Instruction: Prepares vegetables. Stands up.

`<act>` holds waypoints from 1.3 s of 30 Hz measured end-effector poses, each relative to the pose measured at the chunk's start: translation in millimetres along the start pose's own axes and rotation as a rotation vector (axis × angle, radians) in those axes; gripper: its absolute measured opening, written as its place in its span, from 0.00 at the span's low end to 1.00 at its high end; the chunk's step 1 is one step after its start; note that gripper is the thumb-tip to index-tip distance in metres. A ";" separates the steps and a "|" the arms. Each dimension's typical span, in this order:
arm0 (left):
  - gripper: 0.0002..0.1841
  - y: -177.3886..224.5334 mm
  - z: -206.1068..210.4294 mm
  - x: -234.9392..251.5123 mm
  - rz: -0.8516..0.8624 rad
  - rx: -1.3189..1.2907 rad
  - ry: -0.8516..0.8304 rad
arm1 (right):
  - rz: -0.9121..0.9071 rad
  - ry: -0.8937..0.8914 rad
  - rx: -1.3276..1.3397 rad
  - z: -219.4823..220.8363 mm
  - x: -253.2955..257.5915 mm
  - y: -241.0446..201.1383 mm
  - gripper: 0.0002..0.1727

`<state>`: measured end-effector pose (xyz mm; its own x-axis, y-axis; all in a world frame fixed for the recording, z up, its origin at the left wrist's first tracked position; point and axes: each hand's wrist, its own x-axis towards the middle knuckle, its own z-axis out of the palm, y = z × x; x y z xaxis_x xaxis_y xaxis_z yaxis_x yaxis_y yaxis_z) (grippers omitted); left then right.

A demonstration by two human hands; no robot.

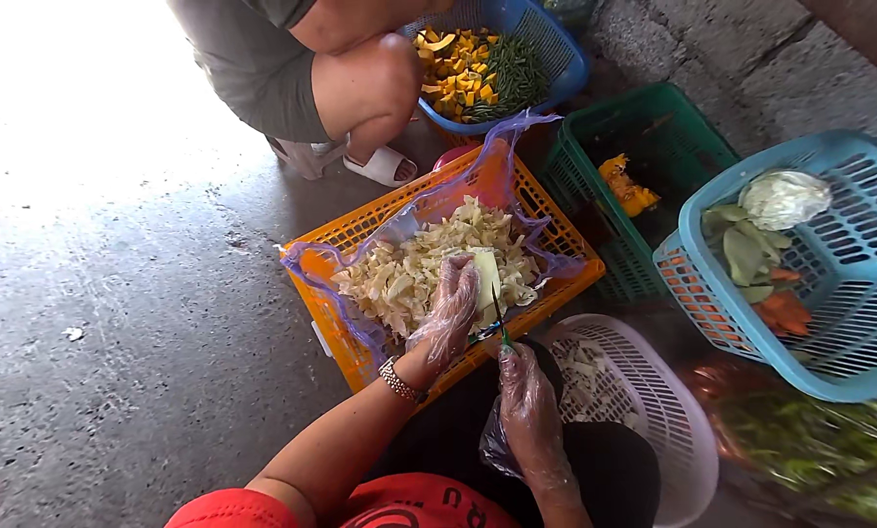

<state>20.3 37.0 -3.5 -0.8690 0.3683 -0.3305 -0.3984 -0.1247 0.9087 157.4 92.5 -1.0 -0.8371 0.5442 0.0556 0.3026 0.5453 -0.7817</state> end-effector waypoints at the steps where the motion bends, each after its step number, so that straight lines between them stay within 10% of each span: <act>1: 0.13 1.6 0.8 -0.8 -0.006 -0.013 0.007 | -0.003 -0.003 0.009 0.0 -0.1 0.6 0.26; 21: 0.15 10.0 -1.9 -5.8 0.010 0.018 -0.079 | 0.373 -0.367 0.181 -13.5 74.2 2.6 0.25; 29: 0.17 6.1 3.0 14.9 0.005 0.035 -0.021 | 0.007 -0.099 0.071 -13.2 16.5 -13.5 0.23; 39: 0.13 5.1 4.9 11.7 0.014 -0.014 -0.052 | 0.030 -0.068 -0.006 -6.2 22.3 -13.8 0.22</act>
<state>9.6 45.1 -1.4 -0.8582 0.4139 -0.3035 -0.3905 -0.1427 0.9095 137.3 101.0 14.9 -0.8563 0.5163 -0.0105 0.3311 0.5333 -0.7784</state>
